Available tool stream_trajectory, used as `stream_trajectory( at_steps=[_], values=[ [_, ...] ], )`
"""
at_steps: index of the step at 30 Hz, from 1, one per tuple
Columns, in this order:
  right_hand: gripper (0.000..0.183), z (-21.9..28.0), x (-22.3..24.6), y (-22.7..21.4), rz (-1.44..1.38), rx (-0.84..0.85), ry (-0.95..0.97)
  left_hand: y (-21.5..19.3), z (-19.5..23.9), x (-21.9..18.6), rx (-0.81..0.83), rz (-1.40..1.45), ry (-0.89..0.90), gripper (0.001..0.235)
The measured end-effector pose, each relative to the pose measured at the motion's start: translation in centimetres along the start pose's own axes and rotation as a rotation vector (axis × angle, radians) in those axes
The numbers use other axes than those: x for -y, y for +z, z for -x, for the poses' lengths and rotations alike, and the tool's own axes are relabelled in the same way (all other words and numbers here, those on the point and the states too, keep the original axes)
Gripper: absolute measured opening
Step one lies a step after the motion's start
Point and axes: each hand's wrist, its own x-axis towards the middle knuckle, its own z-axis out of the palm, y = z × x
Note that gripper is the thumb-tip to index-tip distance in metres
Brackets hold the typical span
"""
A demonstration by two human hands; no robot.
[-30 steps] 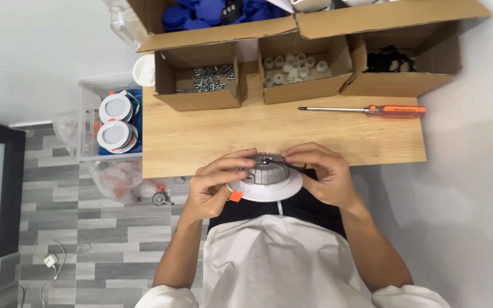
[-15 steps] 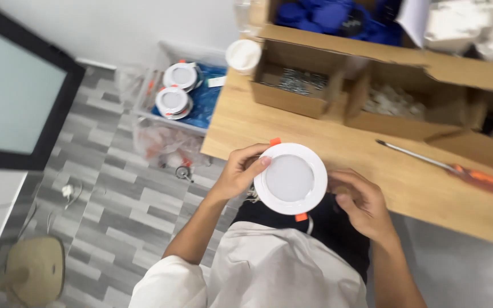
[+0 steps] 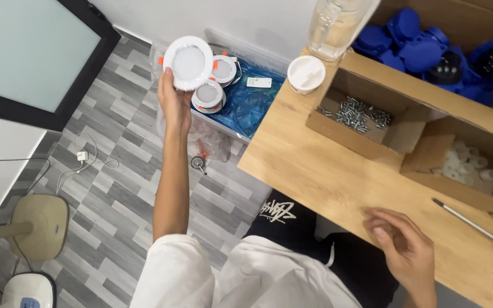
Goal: Assembling and inspecting electrical components such as recessed lights and junction boxes at a workbench.
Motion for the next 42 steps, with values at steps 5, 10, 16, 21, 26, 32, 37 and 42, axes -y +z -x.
stream_trajectory(
  at_steps=[5,10,16,21,26,32,37,42],
  values=[
    [0.027,-0.1,0.9,0.7,0.008,-0.051,0.069,-2.7,-10.6,10.0,-0.197,-0.071,-0.145,0.038],
    [0.024,0.0,1.9,1.9,-0.022,-0.174,0.155,-5.1,-18.6,20.7,-0.310,-0.165,-0.228,0.046],
    [0.020,0.1,1.8,2.1,0.144,-0.200,0.243,-3.1,-19.9,22.4,-0.363,-0.358,-0.325,0.053],
    [0.021,-0.3,2.2,2.1,0.197,-0.190,0.299,-2.8,-21.0,23.4,-0.374,-0.528,-0.345,0.040],
    [0.021,0.0,1.5,2.1,0.218,-0.204,0.315,-5.4,-23.7,25.9,-0.380,-0.838,-0.173,0.050],
    [0.019,-0.1,2.1,2.3,0.180,-0.216,0.313,-7.1,-24.8,26.2,-0.323,-1.000,-0.006,0.058],
    [0.017,0.1,1.8,2.4,0.136,-0.234,0.253,-5.2,-20.5,21.9,-0.281,-0.998,-0.041,0.053],
    [0.021,0.8,-1.4,0.9,0.059,-0.155,0.093,-9.7,-24.8,26.6,-0.186,-0.984,0.503,0.046]
  ],
)
